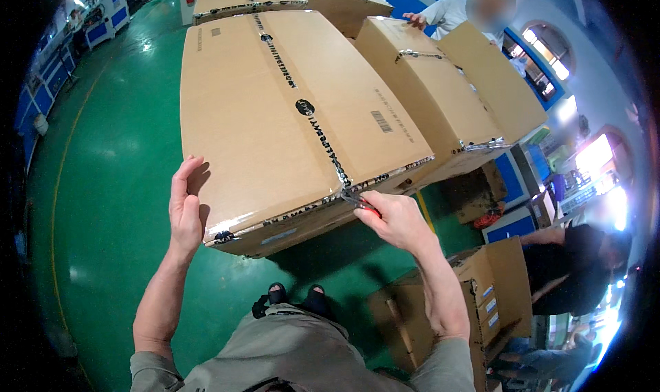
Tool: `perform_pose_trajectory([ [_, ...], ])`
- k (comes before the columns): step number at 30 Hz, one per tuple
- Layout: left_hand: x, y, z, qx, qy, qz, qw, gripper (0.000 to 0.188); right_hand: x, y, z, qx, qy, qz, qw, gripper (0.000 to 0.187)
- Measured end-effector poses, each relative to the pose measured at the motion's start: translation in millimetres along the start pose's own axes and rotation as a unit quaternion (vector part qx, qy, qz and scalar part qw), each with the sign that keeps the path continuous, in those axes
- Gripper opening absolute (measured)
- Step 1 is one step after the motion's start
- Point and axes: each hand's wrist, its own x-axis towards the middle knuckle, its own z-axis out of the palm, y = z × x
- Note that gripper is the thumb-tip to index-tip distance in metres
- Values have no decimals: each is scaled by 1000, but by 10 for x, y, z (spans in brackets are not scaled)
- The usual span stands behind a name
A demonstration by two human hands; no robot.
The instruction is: The person uses a box cutter to slice the tape on multiple cardboard boxes stacked in a warehouse. They systematically move from one box to the next, cutting the sealing tape on the top and sides to open them.
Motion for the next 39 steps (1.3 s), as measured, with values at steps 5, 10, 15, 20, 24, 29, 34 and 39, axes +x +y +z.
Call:
perform_pose_trajectory([
  [5, -2, -13, -7, 15, -2, 7, 1000, 48, 184, -16, -72, -53, -71, -84, 993, 23],
  [10, 23, -8, 15, 24, -4, 9, 1000, 49, 199, -163, 23, 23, -47, -175, 983, 20],
  [15, -37, 81, -176, 2, 8, -3, 1000, 52, 151, -924, 168, 2, -79, -202, 976, 21],
  [20, -275, 539, -591, 261, -44, -47, 963, 54, -167, -313, -67, 8, -30, -55, 998, 23],
  [24, -218, 738, -493, 341, -152, 18, 927, 47, -164, -117, -66, -37, 30, 68, 997, 23],
  [29, -16, 726, -392, 334, -177, -8, 926, 53, -67, -318, 129, -108, 86, 13, 990, 21],
  [34, 136, 618, -565, 303, -159, -32, 939, 55, 12, -823, 526, -127, 105, -63, 984, 23],
  [39, 173, 387, -1158, 263, -134, -55, 954, 55, 46, -1680, 890, -81, 22, -65, 994, 26],
])
